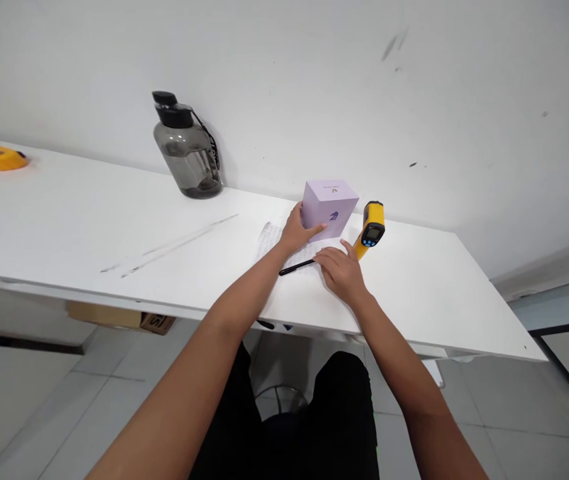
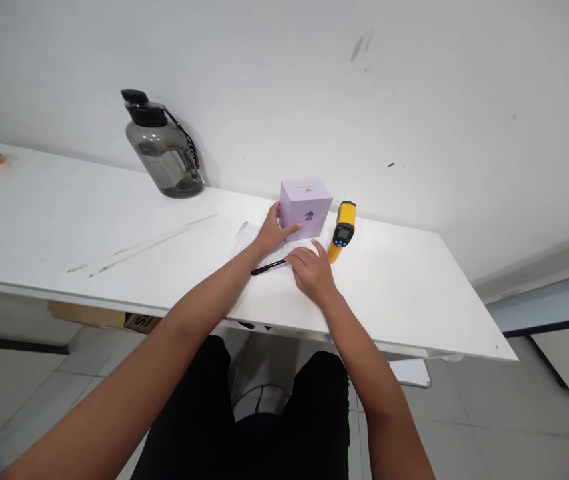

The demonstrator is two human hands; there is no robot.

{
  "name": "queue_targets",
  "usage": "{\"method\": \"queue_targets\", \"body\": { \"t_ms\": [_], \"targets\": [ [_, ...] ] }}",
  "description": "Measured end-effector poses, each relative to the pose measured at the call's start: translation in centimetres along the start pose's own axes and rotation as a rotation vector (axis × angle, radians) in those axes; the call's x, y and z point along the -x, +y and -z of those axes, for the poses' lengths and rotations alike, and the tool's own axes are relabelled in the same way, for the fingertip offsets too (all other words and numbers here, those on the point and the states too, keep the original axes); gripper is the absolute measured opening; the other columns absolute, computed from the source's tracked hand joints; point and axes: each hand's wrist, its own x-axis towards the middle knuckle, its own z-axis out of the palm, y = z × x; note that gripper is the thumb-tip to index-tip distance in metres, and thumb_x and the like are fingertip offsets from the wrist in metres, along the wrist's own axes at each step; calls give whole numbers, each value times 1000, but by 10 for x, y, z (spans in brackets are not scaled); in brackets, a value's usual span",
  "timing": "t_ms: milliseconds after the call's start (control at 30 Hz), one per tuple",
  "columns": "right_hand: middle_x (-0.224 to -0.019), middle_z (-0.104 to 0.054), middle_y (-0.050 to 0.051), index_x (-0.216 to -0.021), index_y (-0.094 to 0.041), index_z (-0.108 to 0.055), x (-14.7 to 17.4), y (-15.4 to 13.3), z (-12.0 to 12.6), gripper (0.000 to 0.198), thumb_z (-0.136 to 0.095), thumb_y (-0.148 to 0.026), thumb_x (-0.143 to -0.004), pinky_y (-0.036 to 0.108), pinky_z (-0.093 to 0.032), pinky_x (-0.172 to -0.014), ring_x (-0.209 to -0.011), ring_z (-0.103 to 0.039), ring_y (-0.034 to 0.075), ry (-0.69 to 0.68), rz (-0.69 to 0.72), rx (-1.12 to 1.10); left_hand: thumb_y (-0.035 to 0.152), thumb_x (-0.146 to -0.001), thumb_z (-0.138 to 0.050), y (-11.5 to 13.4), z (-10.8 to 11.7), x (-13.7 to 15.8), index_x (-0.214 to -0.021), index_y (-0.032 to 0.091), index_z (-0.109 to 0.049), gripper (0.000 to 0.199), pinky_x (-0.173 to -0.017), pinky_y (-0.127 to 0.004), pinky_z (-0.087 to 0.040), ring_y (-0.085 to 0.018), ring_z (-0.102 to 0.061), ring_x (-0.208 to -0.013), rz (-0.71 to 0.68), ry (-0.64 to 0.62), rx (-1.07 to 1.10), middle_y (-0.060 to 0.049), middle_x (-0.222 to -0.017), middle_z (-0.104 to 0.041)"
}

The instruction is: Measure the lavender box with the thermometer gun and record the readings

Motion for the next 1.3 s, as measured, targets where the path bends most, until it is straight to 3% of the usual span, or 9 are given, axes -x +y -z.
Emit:
{"method": "queue_targets", "body": {
  "t_ms": [200, 467, 600, 700, 833, 967, 1067, 1167, 1300],
  "targets": [
    [-113, -87, 10, -135, -27, -81, 4, 1, -3, 42, -43, -20, -117, 60, -45, -136, -108, -82, 23, 154, -95, 47, 55, -75, -100, -5, -2, -5, -169, 22, -47, 113, -135, -55, -47, -43, -52, -166, -45, 13, 3, -22, -177, -55],
    [-125, -76, 20, -166, -20, -60, 3, -7, -17, 57, -35, -20, -115, 52, -68, -99, -109, -74, 32, 199, -110, -113, 58, -71, -103, -7, -2, -7, -166, 26, -49, 114, -133, -58, -49, -44, -55, -164, -45, 3, 23, -20, -173, -59],
    [-126, -73, 19, -148, -21, -67, -2, -14, -16, 43, -40, -30, -116, 51, -67, -98, -114, -72, 32, 213, -260, -206, 59, -71, -101, -7, -2, -8, -165, 24, -49, 113, -134, -58, -48, -45, -53, -165, -59, 3, 7, -21, -173, -59],
    [-102, -69, 9, -112, -24, -68, -4, -11, -16, 23, -57, -44, -112, 40, -61, -78, -85, -66, 24, 207, -374, -287, 60, -72, -99, -5, -2, -5, -167, 22, -47, 114, -134, -57, -48, -45, -51, -167, -48, 5, 10, -23, -177, -55],
    [-74, -53, -1, -74, -30, -42, -8, -4, -19, 48, -62, -56, -109, 36, -53, -73, -69, -56, 19, 113, -391, -337, 60, -76, -97, -2, 0, -1, -170, 27, -45, 112, -133, -58, -48, -44, -49, -169, -20, -6, 3, -21, -179, -53],
    [-89, -70, 8, -76, -29, -53, -15, -3, -16, 55, -37, -62, -117, 42, -60, -89, -87, -71, 24, 58, -370, -418, 59, -76, -97, 0, 1, -1, -169, 28, -48, 110, -132, -58, -48, -45, -49, -168, -24, -5, 2, -19, -176, -57],
    [-104, -79, 11, -95, -26, -69, -18, -6, -11, 57, -33, -64, -116, 46, -61, -99, -101, -76, 27, -20, -497, -469, 59, -76, -97, 2, 1, -1, -168, 25, -49, 109, -132, -58, -48, -45, -49, -167, -24, -9, -7, -21, -175, -57],
    [-98, -78, 7, -102, -26, -70, -21, -8, -7, 46, -47, -66, -109, 42, -61, -91, -94, -75, 26, -96, -676, -574, 59, -77, -96, 4, 1, 0, -167, 26, -50, 106, -131, -59, -49, -46, -50, -166, -24, -15, -9, -20, -174, -58],
    [-79, -71, 2, -86, -26, -66, -25, -11, -5, 40, -63, -65, -97, 37, -57, -81, -81, -68, 22, -133, -820, -664, 58, -77, -98, 5, 1, 1, -167, 29, -51, 105, -130, -59, -49, -45, -51, -165, -16, -7, 6, -19, -174, -58]
  ]
}}
